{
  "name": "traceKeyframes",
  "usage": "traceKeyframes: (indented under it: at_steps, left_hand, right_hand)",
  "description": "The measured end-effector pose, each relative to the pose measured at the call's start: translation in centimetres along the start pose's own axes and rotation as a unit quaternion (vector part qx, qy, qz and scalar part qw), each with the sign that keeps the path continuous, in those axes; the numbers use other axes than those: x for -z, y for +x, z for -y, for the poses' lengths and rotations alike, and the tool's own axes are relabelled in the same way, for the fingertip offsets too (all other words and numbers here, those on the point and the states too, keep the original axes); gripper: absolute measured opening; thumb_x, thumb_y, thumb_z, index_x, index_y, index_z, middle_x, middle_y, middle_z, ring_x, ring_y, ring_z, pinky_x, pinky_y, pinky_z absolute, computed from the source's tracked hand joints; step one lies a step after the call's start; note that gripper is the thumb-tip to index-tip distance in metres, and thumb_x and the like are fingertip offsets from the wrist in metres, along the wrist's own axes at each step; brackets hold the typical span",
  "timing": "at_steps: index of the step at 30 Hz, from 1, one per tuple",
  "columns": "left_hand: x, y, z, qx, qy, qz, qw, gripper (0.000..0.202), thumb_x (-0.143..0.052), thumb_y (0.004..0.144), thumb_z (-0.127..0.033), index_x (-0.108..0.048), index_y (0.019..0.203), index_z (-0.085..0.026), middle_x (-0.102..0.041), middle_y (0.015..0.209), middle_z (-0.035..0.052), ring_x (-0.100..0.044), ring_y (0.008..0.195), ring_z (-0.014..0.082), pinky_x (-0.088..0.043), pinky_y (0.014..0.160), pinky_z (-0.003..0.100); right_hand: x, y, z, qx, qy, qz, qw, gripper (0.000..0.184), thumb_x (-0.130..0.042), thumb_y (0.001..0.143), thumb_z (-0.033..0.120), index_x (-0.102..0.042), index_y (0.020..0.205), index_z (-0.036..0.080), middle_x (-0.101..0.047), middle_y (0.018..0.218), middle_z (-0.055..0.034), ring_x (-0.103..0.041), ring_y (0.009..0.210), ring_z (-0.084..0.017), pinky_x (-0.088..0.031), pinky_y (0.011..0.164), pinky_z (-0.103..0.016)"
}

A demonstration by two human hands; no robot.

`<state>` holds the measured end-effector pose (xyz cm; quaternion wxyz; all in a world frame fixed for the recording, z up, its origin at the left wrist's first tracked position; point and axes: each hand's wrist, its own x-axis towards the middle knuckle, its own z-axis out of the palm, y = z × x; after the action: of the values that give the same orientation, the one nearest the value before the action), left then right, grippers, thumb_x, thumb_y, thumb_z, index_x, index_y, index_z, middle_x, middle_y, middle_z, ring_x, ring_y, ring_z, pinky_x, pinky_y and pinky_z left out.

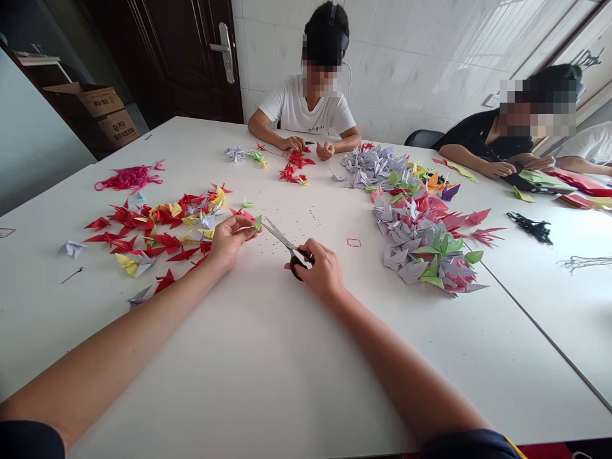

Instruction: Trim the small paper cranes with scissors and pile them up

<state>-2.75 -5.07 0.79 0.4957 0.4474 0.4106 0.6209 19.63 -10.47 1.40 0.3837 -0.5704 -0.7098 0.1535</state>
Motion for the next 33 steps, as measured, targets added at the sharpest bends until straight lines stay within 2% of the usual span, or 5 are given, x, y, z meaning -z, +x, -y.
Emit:
traceKeyframes:
  at_steps: [5, 14, 22, 33]
  left_hand:
    - [-0.08, -0.05, -0.02, 0.001, -0.001, -0.001, 1.000, 0.033, -0.085, 0.059, -0.032, -0.064, 0.080, -0.017, -0.066, 0.084, 0.0019, -0.069, 0.081, 0.0176, -0.054, 0.080, 0.033]
    - [-0.27, -0.10, -0.18, 0.000, -0.003, -0.005, 1.000, 0.030, -0.084, 0.056, -0.028, -0.066, 0.077, -0.017, -0.068, 0.084, 0.0025, -0.065, 0.080, 0.0144, -0.053, 0.079, 0.031]
    - [-0.32, -0.12, -0.25, 0.000, -0.004, -0.005, 1.000, 0.028, -0.083, 0.056, -0.025, -0.066, 0.077, -0.016, -0.067, 0.084, 0.0026, -0.064, 0.079, 0.0141, -0.053, 0.077, 0.030]
    - [-0.38, -0.15, -0.23, 0.003, 0.003, -0.004, 1.000, 0.033, -0.087, 0.056, -0.032, -0.066, 0.077, -0.016, -0.068, 0.081, 0.0030, -0.066, 0.079, 0.0160, -0.054, 0.078, 0.032]
  right_hand:
    - [-0.11, -0.03, -0.25, -0.004, 0.035, 0.031, 0.999, 0.015, -0.062, 0.068, 0.023, -0.051, 0.078, 0.024, -0.066, 0.062, 0.0029, -0.044, 0.055, -0.014, -0.036, 0.055, -0.025]
    - [-0.09, -0.09, -0.21, -0.019, 0.071, 0.083, 0.994, 0.014, -0.059, 0.066, 0.020, -0.053, 0.078, 0.025, -0.071, 0.065, 0.0018, -0.046, 0.056, -0.014, -0.039, 0.055, -0.025]
    - [-0.23, -0.10, -0.26, -0.035, 0.089, 0.085, 0.992, 0.015, -0.061, 0.064, 0.019, -0.057, 0.077, 0.024, -0.069, 0.064, 0.0031, -0.045, 0.059, -0.015, -0.039, 0.059, -0.027]
    - [-0.28, -0.29, 0.07, -0.028, 0.099, 0.081, 0.991, 0.012, -0.056, 0.067, 0.020, -0.053, 0.078, 0.025, -0.072, 0.065, 0.0003, -0.054, 0.057, -0.016, -0.040, 0.055, -0.027]
